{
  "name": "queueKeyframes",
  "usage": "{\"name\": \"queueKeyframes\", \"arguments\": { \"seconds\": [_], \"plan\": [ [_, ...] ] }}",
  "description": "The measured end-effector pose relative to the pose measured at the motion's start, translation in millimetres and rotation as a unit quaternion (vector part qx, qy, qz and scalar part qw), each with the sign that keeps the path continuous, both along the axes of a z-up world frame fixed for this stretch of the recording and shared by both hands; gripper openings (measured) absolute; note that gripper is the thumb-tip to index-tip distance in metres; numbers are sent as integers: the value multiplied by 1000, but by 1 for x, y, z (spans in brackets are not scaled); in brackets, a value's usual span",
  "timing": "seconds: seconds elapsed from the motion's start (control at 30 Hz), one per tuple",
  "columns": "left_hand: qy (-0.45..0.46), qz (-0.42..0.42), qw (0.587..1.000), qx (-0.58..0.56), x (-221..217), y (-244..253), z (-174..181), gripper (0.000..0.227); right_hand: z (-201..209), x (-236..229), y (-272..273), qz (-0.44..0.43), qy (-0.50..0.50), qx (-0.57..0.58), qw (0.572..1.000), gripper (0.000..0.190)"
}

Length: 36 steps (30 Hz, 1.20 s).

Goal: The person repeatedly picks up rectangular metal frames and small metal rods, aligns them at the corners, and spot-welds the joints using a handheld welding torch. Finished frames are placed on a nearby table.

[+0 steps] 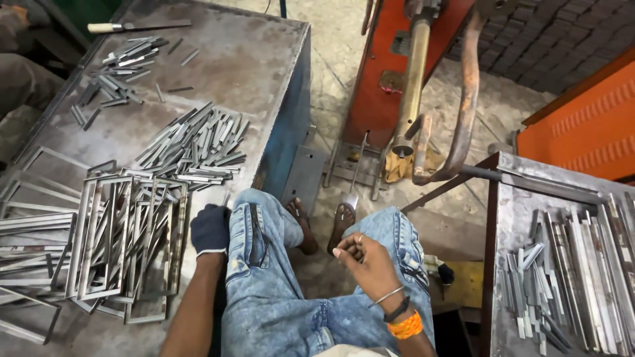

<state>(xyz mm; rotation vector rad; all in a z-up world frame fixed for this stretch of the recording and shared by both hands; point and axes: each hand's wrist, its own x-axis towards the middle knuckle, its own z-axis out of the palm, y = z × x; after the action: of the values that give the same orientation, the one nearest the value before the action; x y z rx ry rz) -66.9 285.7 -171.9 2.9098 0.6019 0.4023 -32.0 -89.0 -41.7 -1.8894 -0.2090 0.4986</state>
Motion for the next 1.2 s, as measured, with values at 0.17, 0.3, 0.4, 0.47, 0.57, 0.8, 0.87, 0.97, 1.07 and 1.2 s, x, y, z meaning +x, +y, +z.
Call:
{"name": "queueKeyframes", "arguments": {
  "seconds": [0.17, 0.3, 0.4, 0.47, 0.57, 0.8, 0.87, 0.97, 1.07, 1.2],
  "plan": [
    [39, 33, 998, -39, -14, 6, -35, 15, 11, 1, 3, 5, -36, -6, 999, 14],
    [94, 94, 984, -121, -2, 13, -53, 20, 19, -2, 1, 0, -42, -27, 999, 13],
    [86, 128, 975, -163, 14, 26, -41, 21, 16, -2, -3, -12, -28, 1, 1000, 12],
    [72, 134, 972, -180, 24, 32, -12, 35, 11, -2, -6, -16, -31, 9, 999, 13],
    [19, 121, 966, -226, 40, 37, 13, 51, 10, 0, -7, -19, -35, 18, 999, 13],
    [-187, 0, 965, -184, 64, 35, 38, 30, 9, -2, -14, -14, -33, 28, 999, 14],
    [-173, 20, 973, -153, 69, 44, 50, 23, 5, -2, -18, -19, -28, 30, 999, 14],
    [-161, 31, 981, -105, 71, 58, 67, 25, 1, -2, -20, -25, -16, 36, 999, 13],
    [-133, 43, 989, -54, 75, 66, 72, 27, 1, -1, -21, -35, -12, 40, 999, 13],
    [-174, -10, 969, -173, 77, 55, 53, 32, 3, 0, -26, -38, -28, 29, 998, 13]
  ]
}}
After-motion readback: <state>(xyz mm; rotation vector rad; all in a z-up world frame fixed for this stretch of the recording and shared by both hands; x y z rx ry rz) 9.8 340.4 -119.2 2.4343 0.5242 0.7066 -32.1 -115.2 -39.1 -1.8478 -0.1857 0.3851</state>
